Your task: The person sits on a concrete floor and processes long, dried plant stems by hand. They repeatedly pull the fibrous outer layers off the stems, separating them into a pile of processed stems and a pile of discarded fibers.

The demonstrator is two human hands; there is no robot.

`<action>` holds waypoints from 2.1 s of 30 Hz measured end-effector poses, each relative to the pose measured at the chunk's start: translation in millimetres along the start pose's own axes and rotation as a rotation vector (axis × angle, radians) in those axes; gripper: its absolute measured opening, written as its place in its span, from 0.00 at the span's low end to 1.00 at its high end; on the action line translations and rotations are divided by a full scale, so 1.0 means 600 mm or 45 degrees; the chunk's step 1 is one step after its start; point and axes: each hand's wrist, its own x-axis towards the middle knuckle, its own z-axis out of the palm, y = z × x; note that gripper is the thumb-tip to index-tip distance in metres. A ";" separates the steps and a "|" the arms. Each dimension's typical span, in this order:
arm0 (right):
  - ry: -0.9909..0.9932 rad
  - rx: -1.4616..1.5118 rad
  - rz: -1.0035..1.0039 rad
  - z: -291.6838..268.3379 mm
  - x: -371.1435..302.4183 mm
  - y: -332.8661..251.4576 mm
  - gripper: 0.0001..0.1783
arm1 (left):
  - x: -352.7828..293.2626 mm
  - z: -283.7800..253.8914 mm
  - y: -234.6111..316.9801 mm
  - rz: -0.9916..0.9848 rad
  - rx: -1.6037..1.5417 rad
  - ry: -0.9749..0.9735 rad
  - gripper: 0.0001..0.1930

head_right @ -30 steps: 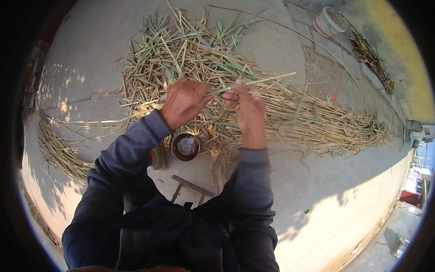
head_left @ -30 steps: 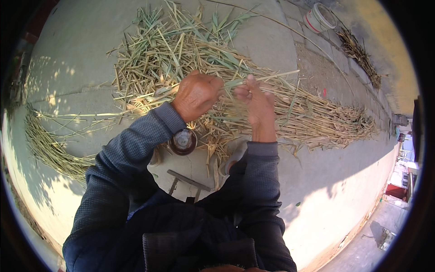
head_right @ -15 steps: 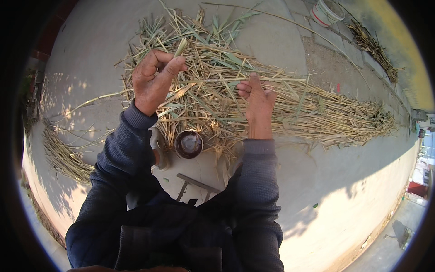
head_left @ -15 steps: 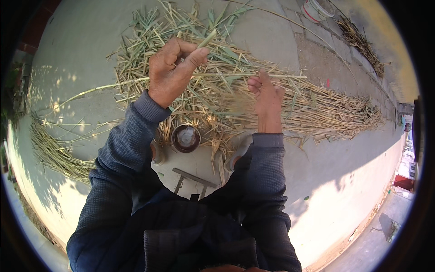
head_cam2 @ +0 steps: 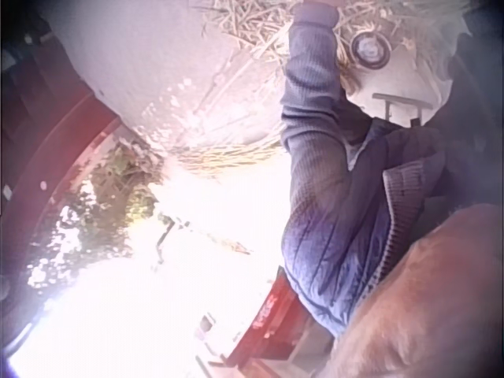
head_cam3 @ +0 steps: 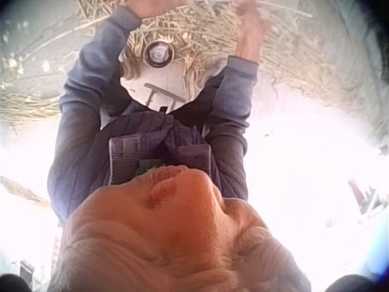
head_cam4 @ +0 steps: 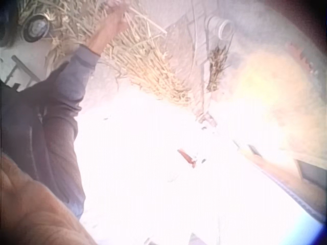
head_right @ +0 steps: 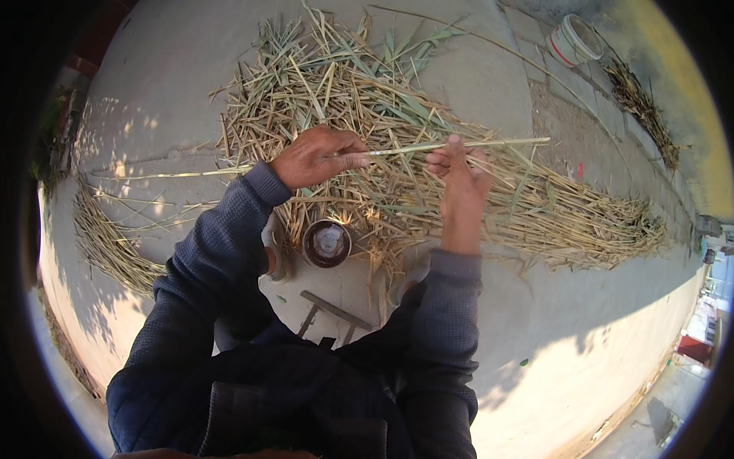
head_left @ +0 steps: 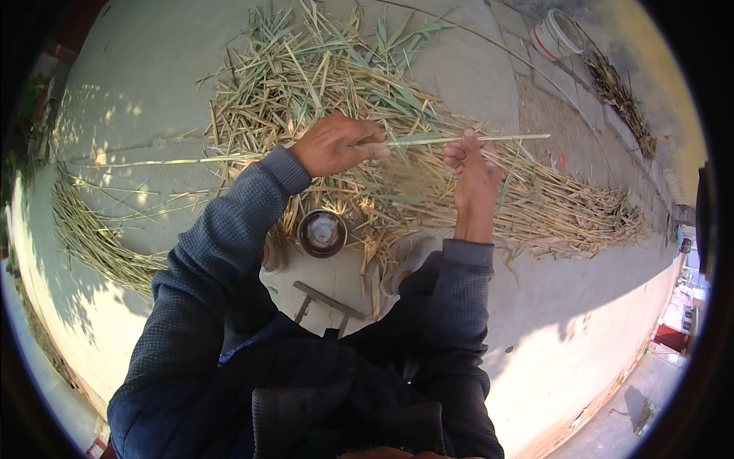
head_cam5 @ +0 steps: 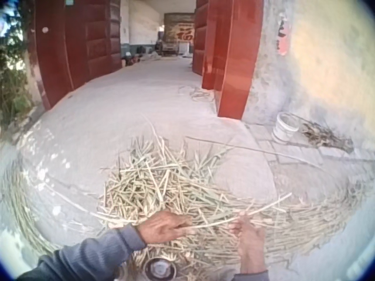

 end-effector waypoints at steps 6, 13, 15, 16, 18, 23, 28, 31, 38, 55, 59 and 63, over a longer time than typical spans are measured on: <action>-0.167 0.028 -0.060 0.015 -0.015 -0.005 0.18 | 0.018 0.042 0.020 0.075 0.185 0.128 0.13; -0.227 -0.085 -0.058 0.023 -0.032 -0.012 0.19 | 0.015 0.040 0.018 0.006 0.183 0.078 0.14; -0.162 -0.089 -0.057 0.027 -0.036 -0.009 0.19 | 0.016 0.045 0.019 0.043 0.293 0.117 0.13; -0.128 -0.097 -0.076 0.029 -0.037 -0.008 0.18 | 0.016 0.047 0.020 0.040 0.310 0.131 0.13; -0.046 -0.133 -0.080 0.034 -0.039 -0.006 0.17 | 0.018 0.051 0.020 0.018 0.326 0.161 0.13; 0.131 -0.092 -0.106 0.028 -0.028 -0.005 0.18 | 0.012 0.044 0.005 0.141 0.476 0.174 0.11; 0.341 0.062 -0.268 -0.077 0.023 -0.041 0.18 | -0.012 0.016 -0.026 0.205 0.503 0.104 0.12; 0.490 0.201 -0.432 -0.179 0.040 -0.067 0.17 | -0.021 0.007 -0.037 0.191 0.563 0.054 0.12; 0.261 1.010 0.295 -0.205 0.028 -0.051 0.22 | -0.027 -0.001 -0.037 0.138 0.606 0.042 0.11; 0.017 0.055 -0.178 0.008 -0.024 -0.009 0.14 | -0.037 -0.004 -0.027 0.096 0.595 -0.019 0.12; 0.153 -0.024 -0.168 0.016 -0.024 -0.013 0.17 | -0.040 -0.005 -0.025 0.134 0.590 0.006 0.11; 0.257 -0.032 -0.262 0.002 -0.023 -0.035 0.18 | -0.045 -0.011 -0.019 0.103 0.576 -0.005 0.10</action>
